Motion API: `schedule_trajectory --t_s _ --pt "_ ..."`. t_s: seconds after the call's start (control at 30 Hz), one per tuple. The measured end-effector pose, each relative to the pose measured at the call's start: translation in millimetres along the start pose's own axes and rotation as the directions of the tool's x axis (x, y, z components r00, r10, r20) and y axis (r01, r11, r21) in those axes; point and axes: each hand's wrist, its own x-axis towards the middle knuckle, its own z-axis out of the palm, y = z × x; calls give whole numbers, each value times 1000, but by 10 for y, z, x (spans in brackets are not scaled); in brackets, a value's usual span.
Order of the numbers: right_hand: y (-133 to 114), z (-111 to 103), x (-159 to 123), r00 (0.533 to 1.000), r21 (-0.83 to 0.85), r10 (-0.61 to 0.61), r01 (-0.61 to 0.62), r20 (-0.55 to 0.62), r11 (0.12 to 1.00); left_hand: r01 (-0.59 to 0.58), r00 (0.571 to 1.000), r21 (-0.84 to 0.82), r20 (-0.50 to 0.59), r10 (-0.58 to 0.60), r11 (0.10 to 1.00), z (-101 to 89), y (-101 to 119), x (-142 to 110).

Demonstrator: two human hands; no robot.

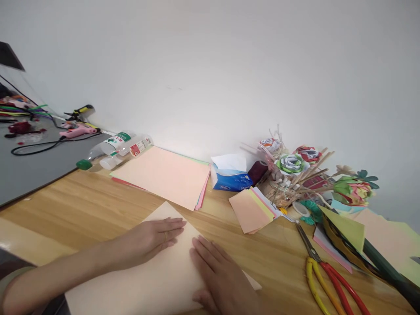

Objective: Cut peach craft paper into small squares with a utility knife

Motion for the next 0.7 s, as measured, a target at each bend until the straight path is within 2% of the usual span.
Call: schedule_trajectory --t_s 0.17,0.4,0.7 --pt "56 152 1 997 -103 -27 20 -68 995 -43 998 107 -50 49 993 41 0 -7" --pt "117 282 -8 974 -265 -122 69 -191 962 -91 995 191 -27 98 977 43 -6 1" --pt "114 299 -20 972 -257 -113 58 -206 965 -91 994 195 -35 100 976 57 -9 -13"
